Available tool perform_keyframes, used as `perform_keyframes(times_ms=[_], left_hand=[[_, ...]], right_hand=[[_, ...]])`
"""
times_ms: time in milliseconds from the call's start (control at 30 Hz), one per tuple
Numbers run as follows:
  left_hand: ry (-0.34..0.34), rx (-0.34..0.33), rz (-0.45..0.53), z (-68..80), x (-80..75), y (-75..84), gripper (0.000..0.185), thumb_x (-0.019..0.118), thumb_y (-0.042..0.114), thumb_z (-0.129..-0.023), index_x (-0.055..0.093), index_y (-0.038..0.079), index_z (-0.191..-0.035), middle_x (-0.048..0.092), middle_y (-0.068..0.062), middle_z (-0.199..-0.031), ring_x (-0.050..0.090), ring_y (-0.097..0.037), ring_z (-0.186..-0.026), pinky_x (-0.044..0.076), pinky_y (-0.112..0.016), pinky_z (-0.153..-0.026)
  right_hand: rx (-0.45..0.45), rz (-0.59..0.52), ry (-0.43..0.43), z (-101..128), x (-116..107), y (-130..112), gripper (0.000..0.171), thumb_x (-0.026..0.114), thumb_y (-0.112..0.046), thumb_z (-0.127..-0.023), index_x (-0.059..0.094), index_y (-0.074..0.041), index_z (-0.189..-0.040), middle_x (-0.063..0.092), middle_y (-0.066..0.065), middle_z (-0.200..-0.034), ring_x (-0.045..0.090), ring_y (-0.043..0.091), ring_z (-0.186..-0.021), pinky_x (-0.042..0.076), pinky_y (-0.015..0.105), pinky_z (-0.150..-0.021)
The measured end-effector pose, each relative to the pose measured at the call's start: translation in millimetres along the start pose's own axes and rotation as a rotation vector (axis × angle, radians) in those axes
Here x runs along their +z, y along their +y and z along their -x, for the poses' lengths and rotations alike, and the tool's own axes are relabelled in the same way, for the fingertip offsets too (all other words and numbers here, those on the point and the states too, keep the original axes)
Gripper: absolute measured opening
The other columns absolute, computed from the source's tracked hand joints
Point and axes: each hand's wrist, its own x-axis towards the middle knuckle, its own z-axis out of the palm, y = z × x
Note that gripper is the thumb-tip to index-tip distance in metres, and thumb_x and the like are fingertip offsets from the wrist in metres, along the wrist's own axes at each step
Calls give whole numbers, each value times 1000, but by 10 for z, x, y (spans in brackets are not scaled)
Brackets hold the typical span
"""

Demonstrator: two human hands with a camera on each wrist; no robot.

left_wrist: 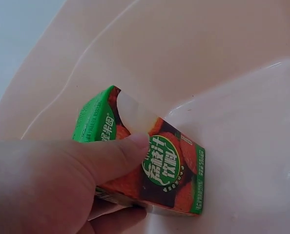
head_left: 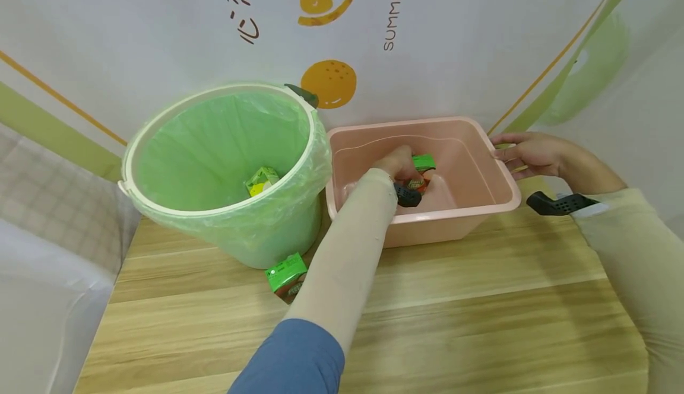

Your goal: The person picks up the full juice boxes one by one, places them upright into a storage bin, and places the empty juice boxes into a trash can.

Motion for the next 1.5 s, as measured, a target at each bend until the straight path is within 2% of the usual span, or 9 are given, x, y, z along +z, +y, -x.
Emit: perform_keyframes(times_ms=[233, 333, 500, 633, 767, 900, 1133, 1333, 1500], left_hand=[[-25, 10, -32, 16, -22, 4, 46, 77, 18, -91, 58, 3, -130, 60, -6, -102, 55, -17, -86, 49, -23, -69], [-52, 23, -70, 76, -73, 40, 41, 74, 26, -94, 59, 5, -126, 60, -5, -101, 54, -16, -84, 46, -23, -66], [-99, 59, -27, 214, -201, 183, 55, 61, 32, -101, 46, 7, -148, 55, -6, -137, 53, -19, -83, 48, -28, -69], [-126, 107, -60, 321, -320, 358, 66, 53, 31, -105, 24, 12, -162, 34, -1, -161, 54, -19, -114, 51, -29, -90], [-71, 258, -259, 444, -418, 520, 64, 52, 34, -106, 27, 10, -160, 33, -3, -163, 36, -14, -145, 36, -23, -113], [2, 387, -376, 616, -458, 647, 62, 52, 35, -107, 31, 8, -158, 37, -5, -161, 36, -14, -146, 31, -22, -117], [35, 470, -553, 1024, -432, 806, 69, 51, 48, -105, 28, 14, -160, 34, 0, -163, 32, -10, -148, 27, -22, -119], [98, 552, -688, 1412, -309, 766, 73, 51, 59, -101, 30, 21, -160, 31, 5, -164, 26, -10, -150, 25, -39, -122], [120, 623, -717, 1724, -231, 639, 75, 50, 61, -101, 30, 20, -161, 32, 1, -162, 23, -13, -151, 20, -48, -123]], right_hand=[[0, 0, -2, -15, 8, 3, 64, 49, -26, -109, 18, -1, -159, 66, -11, -102, 69, 7, -91, 60, 33, -80], [-2, -2, -4, -19, 11, 4, 64, 49, -27, -109, 18, -1, -159, 66, -11, -102, 69, 8, -92, 60, 33, -80], [-4, -3, 2, -17, 2, 14, 64, 50, -26, -109, 19, -1, -159, 66, -11, -102, 69, 7, -91, 60, 32, -79], [-2, 1, -2, -12, -12, 24, 63, 49, -26, -109, 19, -1, -158, 66, -11, -101, 69, 7, -90, 60, 32, -79], [0, -1, -7, -16, -15, 28, 63, 48, -26, -109, 18, -1, -159, 66, -12, -101, 68, 6, -90, 60, 32, -79], [3, -2, -11, -27, -15, 20, 63, 48, -26, -109, 17, -1, -159, 65, -12, -101, 69, 7, -90, 60, 32, -80], [5, -4, -16, -33, -15, 16, 64, 48, -26, -110, 17, -1, -159, 65, -11, -103, 69, 7, -91, 60, 32, -81], [4, -20, -17, -36, -7, 26, 61, 49, -25, -109, 20, -2, -158, 66, -11, -102, 69, 7, -92, 60, 32, -81], [6, -27, -15, -41, -14, 28, 60, 49, -25, -109, 22, -2, -157, 66, -10, -101, 69, 7, -92, 60, 32, -80]])
